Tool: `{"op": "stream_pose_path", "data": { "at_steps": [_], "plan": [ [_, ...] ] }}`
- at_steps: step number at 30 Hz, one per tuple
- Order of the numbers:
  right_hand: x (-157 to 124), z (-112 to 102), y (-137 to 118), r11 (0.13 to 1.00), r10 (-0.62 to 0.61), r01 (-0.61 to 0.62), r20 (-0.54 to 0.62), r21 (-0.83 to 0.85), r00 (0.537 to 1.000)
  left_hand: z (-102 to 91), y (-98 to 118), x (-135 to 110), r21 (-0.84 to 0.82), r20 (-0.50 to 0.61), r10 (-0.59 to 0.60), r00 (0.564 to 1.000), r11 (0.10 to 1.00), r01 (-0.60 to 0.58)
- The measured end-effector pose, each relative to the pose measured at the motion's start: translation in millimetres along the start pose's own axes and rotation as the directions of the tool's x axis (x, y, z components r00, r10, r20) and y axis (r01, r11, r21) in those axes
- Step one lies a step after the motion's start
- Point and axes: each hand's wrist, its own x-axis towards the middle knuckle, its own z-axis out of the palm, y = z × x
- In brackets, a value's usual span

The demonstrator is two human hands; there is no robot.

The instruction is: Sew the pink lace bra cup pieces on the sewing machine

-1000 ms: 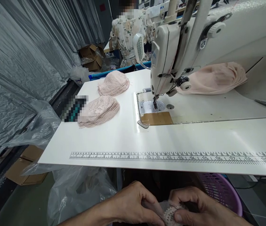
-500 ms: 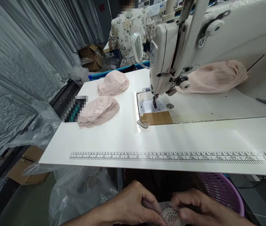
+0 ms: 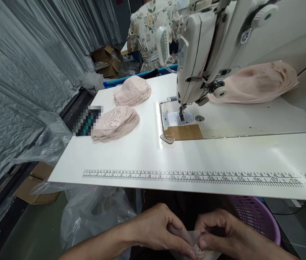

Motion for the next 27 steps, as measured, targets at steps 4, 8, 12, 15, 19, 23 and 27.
{"op": "stream_pose_path", "data": {
  "at_steps": [4, 8, 12, 15, 19, 23, 27],
  "plan": [
    [-0.7, -4.9, 11.3, 1.0, 0.02, -0.02, -0.028, 0.013, 0.999, -7.8, -0.9, -0.9, -0.093, 0.064, 0.005, 0.998, 0.996, 0.001],
    [-3.6, -10.0, 20.5, 0.998, 0.032, -0.033, 0.007, 0.045, 0.999, -15.4, -5.8, -5.3, -0.102, 0.111, 0.012, 0.994, 0.995, 0.0],
    [-3.3, -10.5, 22.6, 0.999, 0.035, -0.035, -0.004, 0.033, 0.999, -18.7, -8.9, -7.3, -0.062, 0.134, 0.041, 0.99, 0.998, -0.033],
    [-1.8, -11.7, 24.4, 1.0, 0.021, -0.021, -0.019, 0.014, 1.0, -19.3, -9.1, -7.7, -0.053, 0.11, 0.061, 0.992, 0.997, -0.056],
    [-2.3, -13.6, 24.7, 1.0, 0.006, -0.006, -0.004, 0.023, 1.0, -18.8, -8.2, -8.0, -0.08, 0.066, 0.107, 0.992, 0.992, -0.101],
    [-2.8, -8.0, 18.2, 0.997, 0.002, -0.004, 0.031, 0.079, 1.0, -15.6, -7.9, -7.6, -0.084, 0.045, 0.158, 0.986, 0.985, -0.153],
    [1.1, 2.0, 14.8, 0.997, 0.038, -0.046, 0.105, 0.07, 0.994, -11.4, -10.4, -7.3, -0.058, 0.006, 0.179, 0.984, 0.982, -0.179]
  ]
}}
